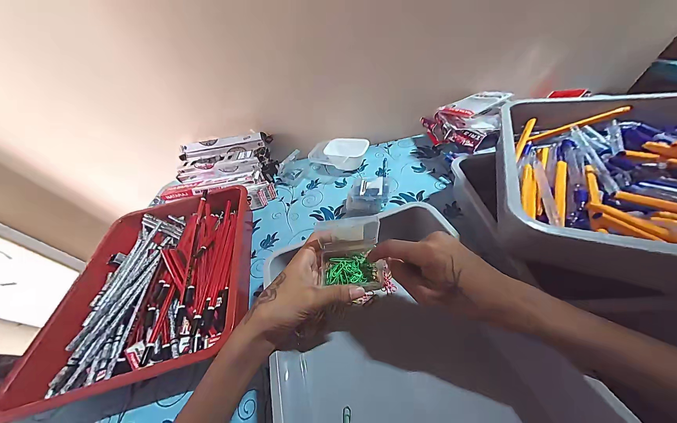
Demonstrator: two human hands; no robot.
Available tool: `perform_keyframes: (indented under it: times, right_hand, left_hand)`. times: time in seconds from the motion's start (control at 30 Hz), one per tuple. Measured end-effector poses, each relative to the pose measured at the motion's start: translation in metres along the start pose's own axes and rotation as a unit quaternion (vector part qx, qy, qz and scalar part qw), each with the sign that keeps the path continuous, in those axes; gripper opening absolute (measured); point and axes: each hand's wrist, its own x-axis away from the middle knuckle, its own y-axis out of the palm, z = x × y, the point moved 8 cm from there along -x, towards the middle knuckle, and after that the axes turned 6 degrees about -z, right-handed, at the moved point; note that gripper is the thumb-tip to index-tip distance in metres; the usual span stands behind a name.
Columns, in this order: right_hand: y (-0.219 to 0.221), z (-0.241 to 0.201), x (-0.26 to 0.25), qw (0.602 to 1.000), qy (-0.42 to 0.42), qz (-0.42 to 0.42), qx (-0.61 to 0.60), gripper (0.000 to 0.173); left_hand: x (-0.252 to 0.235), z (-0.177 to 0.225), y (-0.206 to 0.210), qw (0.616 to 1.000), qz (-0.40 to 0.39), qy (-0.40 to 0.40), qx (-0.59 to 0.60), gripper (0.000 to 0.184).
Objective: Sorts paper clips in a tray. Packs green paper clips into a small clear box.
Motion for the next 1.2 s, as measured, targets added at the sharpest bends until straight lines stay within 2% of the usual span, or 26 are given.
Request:
perform_keyframes:
  times: [0.1,0.13,0.2,0.3,0.33,0.37,0.43,0.5,0.6,0.67,0.77,0.8,0.87,0.97,1.1,1.2]
  right_hand:
    - [-0.006,-0.018,0.004,0.995,-0.094,0.013,-0.038,0.023]
    - [-0.002,-0.027,0.007,0.992,-0.115,-0.007,-0.048,0.022]
    - [0.014,-0.043,0.019,0.984,-0.117,-0.138,-0.001,0.026]
    - [0.048,-0.071,0.061,0.915,-0.072,-0.396,0.039,0.075]
    - [0.059,-0.081,0.07,0.889,-0.052,-0.454,0.027,0.079]
    - [0.07,-0.09,0.075,0.881,-0.051,-0.469,0.028,0.073]
    - [0.084,-0.101,0.079,0.897,-0.074,-0.435,0.039,0.057]
    - [0.088,-0.104,0.073,0.908,-0.072,-0.413,-0.015,0.044]
    - [0.094,-0.102,0.067,0.927,-0.055,-0.352,-0.122,0.034]
    - [0.098,-0.103,0.069,0.933,-0.053,-0.32,-0.153,0.04]
    - [0.1,-0.107,0.069,0.905,-0.013,-0.38,-0.191,0.074]
    - [0.101,-0.11,0.069,0.906,-0.011,-0.385,-0.173,0.084]
    - [0.107,-0.117,0.069,0.929,-0.019,-0.355,-0.106,0.09]
    - [0.117,-0.128,0.067,0.949,-0.05,-0.309,-0.038,0.073]
    - [0.119,-0.133,0.066,0.964,-0.092,-0.245,-0.041,0.028]
    - [0.118,-0.136,0.07,0.964,-0.113,-0.234,-0.047,0.02]
  left_hand:
    - [0.003,-0.001,0.001,1.0,0.008,0.015,-0.014,0.075]
    - [0.005,-0.001,0.002,1.0,0.008,0.016,-0.015,0.075]
    - [0.003,0.0,-0.001,1.0,0.017,0.012,-0.011,0.073]
    - [0.001,-0.001,-0.005,0.999,0.045,-0.018,-0.008,0.071]
    - [0.001,-0.001,-0.006,0.999,0.045,-0.025,-0.014,0.072]
    - [0.001,-0.001,-0.006,0.998,0.042,-0.029,-0.02,0.071]
    - [0.001,-0.002,-0.005,0.998,0.032,-0.034,-0.032,0.069]
    - [0.002,-0.002,-0.003,0.998,0.028,-0.034,-0.036,0.069]
    - [0.001,0.001,-0.001,0.999,0.028,-0.029,-0.037,0.069]
    - [0.001,0.001,0.0,0.999,0.021,-0.015,-0.033,0.071]
    - [0.001,0.001,0.0,0.999,0.016,-0.01,-0.027,0.073]
    - [0.001,0.001,0.0,0.999,0.012,-0.009,-0.033,0.073]
    - [0.0,0.001,0.001,0.999,0.006,-0.006,-0.046,0.073]
    - [-0.001,0.002,0.002,0.999,0.004,-0.002,-0.049,0.074]
    - [-0.002,0.002,0.0,0.998,0.008,-0.005,-0.062,0.074]
    - [-0.002,0.003,0.002,0.997,-0.002,0.003,-0.074,0.074]
